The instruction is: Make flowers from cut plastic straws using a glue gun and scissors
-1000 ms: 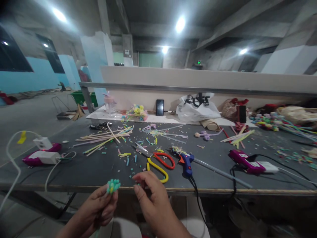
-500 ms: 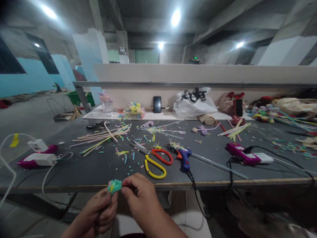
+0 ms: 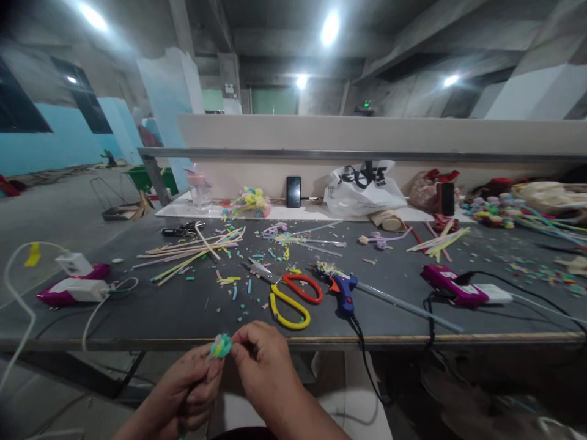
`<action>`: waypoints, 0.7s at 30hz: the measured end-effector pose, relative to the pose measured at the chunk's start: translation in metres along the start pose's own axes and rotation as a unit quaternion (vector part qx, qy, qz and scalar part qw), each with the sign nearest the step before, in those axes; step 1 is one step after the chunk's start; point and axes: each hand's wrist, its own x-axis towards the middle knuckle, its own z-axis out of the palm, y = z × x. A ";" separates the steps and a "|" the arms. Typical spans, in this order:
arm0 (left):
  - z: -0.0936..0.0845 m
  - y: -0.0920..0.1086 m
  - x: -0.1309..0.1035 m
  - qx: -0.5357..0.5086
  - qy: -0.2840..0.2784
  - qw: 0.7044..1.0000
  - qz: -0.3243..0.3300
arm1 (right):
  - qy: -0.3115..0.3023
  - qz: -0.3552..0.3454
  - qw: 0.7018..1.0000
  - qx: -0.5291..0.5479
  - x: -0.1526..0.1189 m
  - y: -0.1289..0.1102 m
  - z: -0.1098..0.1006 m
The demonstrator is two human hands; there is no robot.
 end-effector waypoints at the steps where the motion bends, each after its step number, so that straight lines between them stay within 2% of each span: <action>1: 0.001 0.000 0.000 0.010 0.007 1.000 -0.002 | -0.004 -0.001 1.000 0.001 0.001 0.001 0.000; 5: 0.005 0.005 0.004 0.098 0.052 0.994 -0.011 | -0.013 -0.009 1.000 0.015 0.002 0.005 -0.004; 9: 0.007 0.009 0.007 0.240 0.107 0.964 0.047 | 0.017 -0.104 0.994 -0.009 -0.002 0.002 -0.011; 12: 0.007 0.007 0.006 0.323 0.117 0.934 0.098 | 0.007 -0.147 0.988 -0.045 -0.007 -0.002 -0.012; 15: 0.007 0.005 0.003 0.372 0.126 0.913 0.113 | 0.008 -0.158 0.985 -0.070 -0.009 -0.001 -0.011; 21: 0.009 0.007 0.001 0.402 0.112 0.905 0.084 | 0.026 -0.168 0.983 -0.071 -0.007 0.005 -0.006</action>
